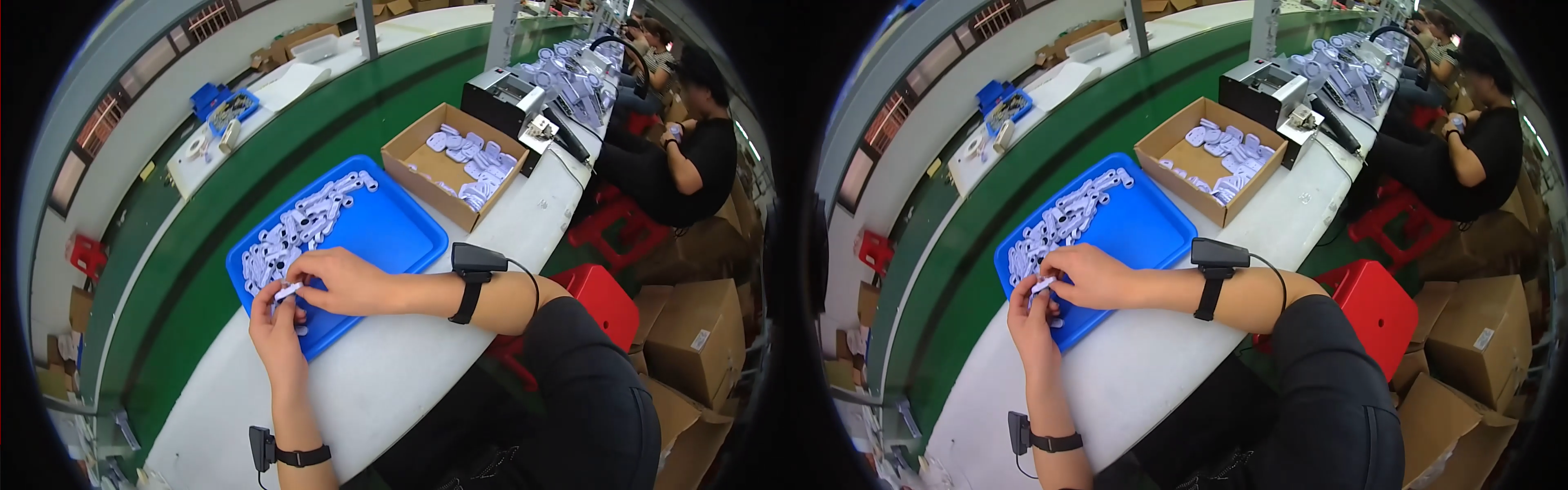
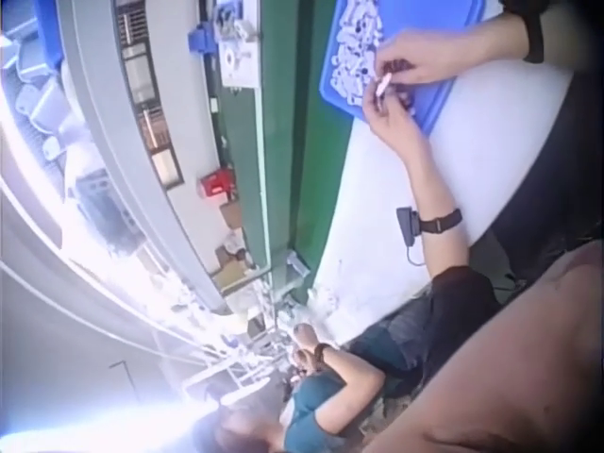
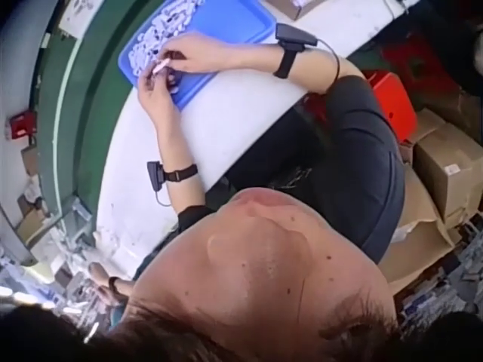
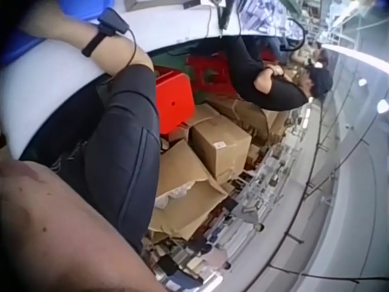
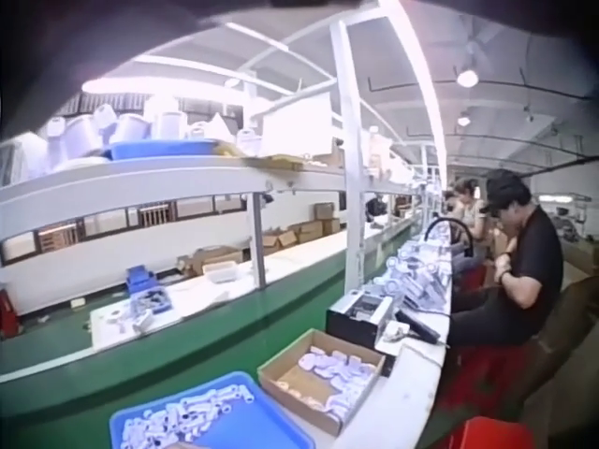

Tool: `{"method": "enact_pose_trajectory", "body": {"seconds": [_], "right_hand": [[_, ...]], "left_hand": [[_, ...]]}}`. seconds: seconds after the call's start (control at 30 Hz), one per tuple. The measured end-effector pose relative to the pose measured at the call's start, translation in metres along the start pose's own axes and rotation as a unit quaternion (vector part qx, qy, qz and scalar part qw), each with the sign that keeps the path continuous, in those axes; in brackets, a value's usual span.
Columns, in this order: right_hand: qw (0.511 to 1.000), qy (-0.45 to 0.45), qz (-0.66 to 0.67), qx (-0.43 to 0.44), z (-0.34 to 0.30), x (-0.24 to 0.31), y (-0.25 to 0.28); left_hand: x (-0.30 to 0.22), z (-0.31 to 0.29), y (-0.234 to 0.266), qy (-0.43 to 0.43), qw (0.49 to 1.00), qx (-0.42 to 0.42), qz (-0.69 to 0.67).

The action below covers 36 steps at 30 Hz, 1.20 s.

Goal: Assembling handheld electric fans by inserting components into the housing and using an electric screwdriver.

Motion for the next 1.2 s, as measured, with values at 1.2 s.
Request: {"method": "enact_pose_trajectory", "body": {"seconds": [1.2], "right_hand": [[0.993, -0.066, -0.088, 0.047, 0.0, 0.001, -0.009]], "left_hand": [[-0.009, -0.001, -0.003, -0.011, 0.999, -0.035, 0.036]]}}
Point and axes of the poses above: each hand's wrist, its own z-axis towards the middle knuckle, its own y-axis out of the back of the hand, x = y × z, the point moved 5 cm from there along z, towards the middle knuckle, and after that the axes turned 4 degrees about -z, right-handed, at the moved point
